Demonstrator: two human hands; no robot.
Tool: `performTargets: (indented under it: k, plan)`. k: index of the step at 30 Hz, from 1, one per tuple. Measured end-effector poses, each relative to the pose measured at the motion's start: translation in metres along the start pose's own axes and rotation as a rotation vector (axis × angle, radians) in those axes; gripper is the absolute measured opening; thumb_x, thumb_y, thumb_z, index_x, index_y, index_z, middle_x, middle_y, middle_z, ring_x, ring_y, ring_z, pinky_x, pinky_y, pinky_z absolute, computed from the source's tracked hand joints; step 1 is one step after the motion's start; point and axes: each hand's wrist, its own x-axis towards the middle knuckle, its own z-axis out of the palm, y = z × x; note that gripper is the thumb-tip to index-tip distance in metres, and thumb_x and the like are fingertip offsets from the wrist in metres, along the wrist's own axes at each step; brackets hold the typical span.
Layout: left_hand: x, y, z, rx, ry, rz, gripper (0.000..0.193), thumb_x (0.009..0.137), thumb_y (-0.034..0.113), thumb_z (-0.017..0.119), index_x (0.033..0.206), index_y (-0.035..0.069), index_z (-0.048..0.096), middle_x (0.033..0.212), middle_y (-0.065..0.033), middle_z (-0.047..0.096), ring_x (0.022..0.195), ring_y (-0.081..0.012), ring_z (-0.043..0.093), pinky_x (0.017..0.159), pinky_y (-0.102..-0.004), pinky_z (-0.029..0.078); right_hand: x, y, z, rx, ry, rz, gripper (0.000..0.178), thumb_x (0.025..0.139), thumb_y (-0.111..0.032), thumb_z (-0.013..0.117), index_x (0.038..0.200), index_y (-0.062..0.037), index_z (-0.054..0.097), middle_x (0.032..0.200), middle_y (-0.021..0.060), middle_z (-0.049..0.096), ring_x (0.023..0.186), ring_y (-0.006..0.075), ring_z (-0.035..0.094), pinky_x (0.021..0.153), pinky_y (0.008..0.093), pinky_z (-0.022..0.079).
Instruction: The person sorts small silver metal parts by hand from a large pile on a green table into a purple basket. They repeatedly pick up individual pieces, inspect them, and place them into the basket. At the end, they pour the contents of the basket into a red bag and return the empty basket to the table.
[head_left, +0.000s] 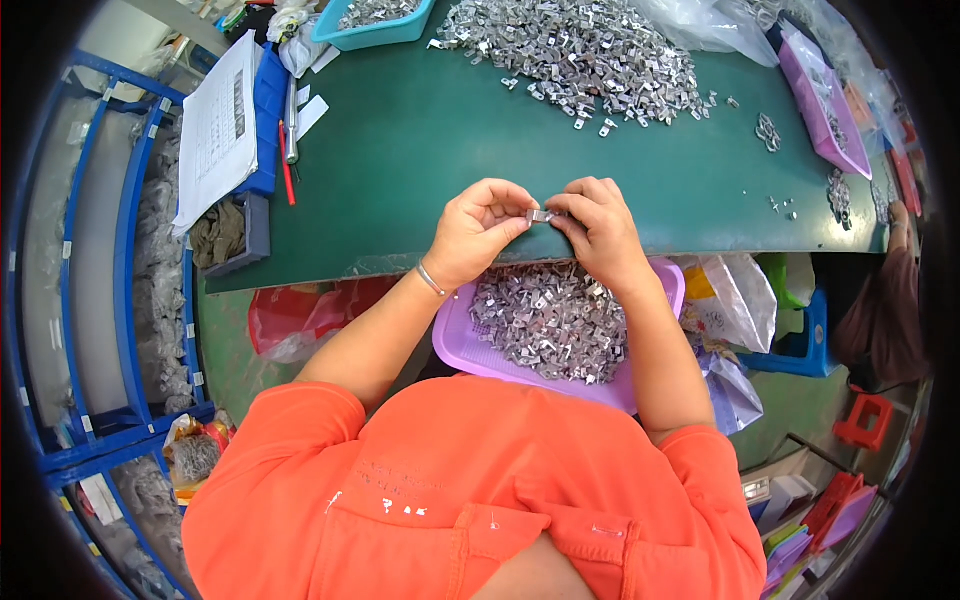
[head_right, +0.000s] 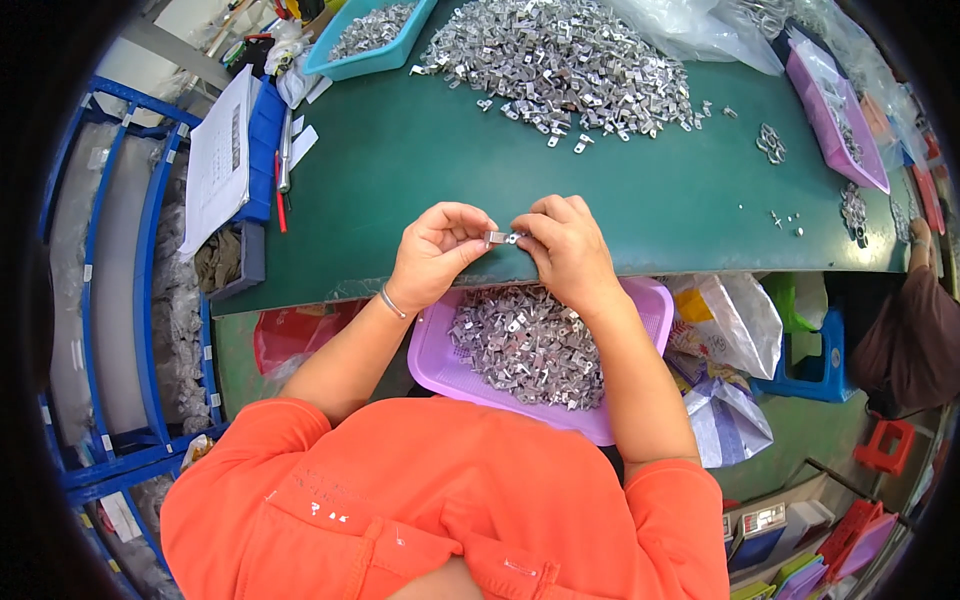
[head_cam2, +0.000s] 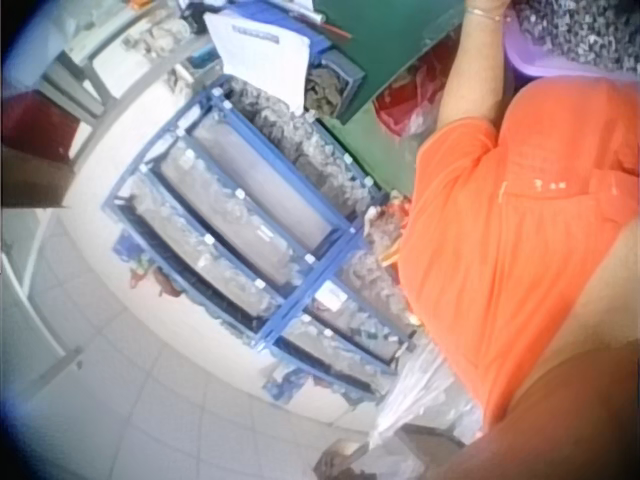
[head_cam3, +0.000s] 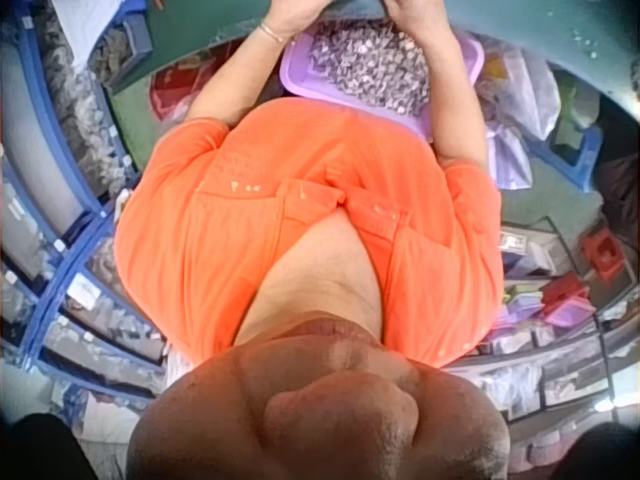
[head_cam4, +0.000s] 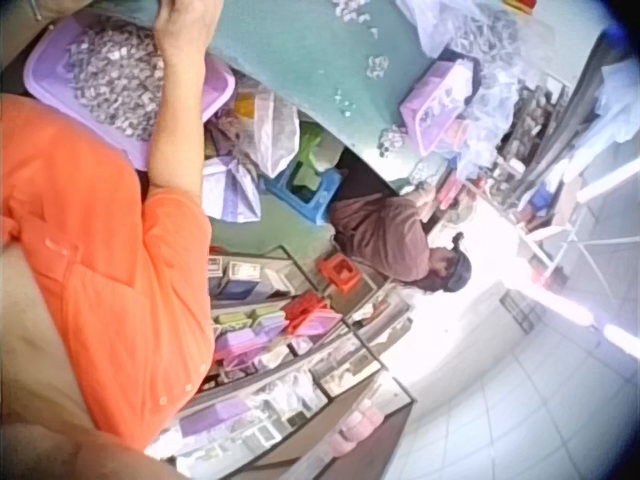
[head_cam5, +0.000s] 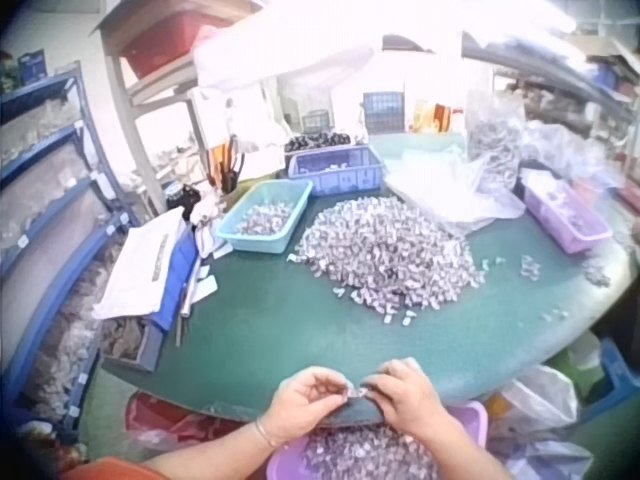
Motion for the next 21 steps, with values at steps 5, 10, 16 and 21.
performTargets:
  k: [5, 10, 16, 21]
  plan:
    - [-0.005, 0.001, -0.003, -0.07, -0.021, -0.022, 0.023, 0.086, -0.012, 0.062, 0.105, 0.0, 0.057, 0.105, -0.0106, 0.063, 0.099, -0.0182, 0.063, 0.091, -0.0323, 0.054, -0.023, -0.011, -0.01, 0.135, -0.043, 0.033, 0.014, 0.076, -0.005, 0.072, 0.089, -0.0048, 0.066, 0.089, 0.0082, 0.06, 0.084, 0.0285, 0.055, 0.075, 0.0381, 0.046]
    - [-0.013, 0.002, -0.004, -0.242, -0.039, -0.052, 0.023, 0.085, -0.012, 0.063, 0.104, 0.0, 0.057, 0.104, -0.0106, 0.062, 0.097, -0.0197, 0.064, 0.087, -0.0327, 0.055, -0.044, -0.031, -0.029, 0.299, -0.251, 0.022, 0.014, 0.075, -0.006, 0.072, 0.087, -0.0042, 0.066, 0.085, 0.0091, 0.062, 0.083, 0.0289, 0.058, 0.076, 0.0391, 0.047]
    - [-0.015, 0.004, -0.004, -0.138, -0.042, -0.09, 0.019, 0.086, -0.009, 0.063, 0.102, 0.0, 0.058, 0.1, -0.0118, 0.064, 0.092, -0.0195, 0.065, 0.084, -0.0335, 0.056, 0.026, 0.014, -0.031, -0.104, 0.045, -0.01, 0.02, 0.081, -0.007, 0.067, 0.101, -0.0035, 0.067, 0.108, 0.0145, 0.063, 0.101, 0.0339, 0.06, 0.088, 0.0411, 0.05]
    - [-0.013, 0.028, 0.004, 0.456, -0.388, 0.052, 0.011, 0.08, -0.008, 0.064, 0.087, 0.001, 0.068, 0.096, -0.01, 0.069, 0.09, -0.0206, 0.066, 0.082, -0.0312, 0.053, 0.112, 0.087, -0.007, -0.396, -0.039, -0.158, 0.039, 0.089, -0.024, 0.063, 0.125, -0.0102, 0.06, 0.137, 0.009, 0.054, 0.13, 0.0302, 0.047, 0.108, 0.0435, 0.036]
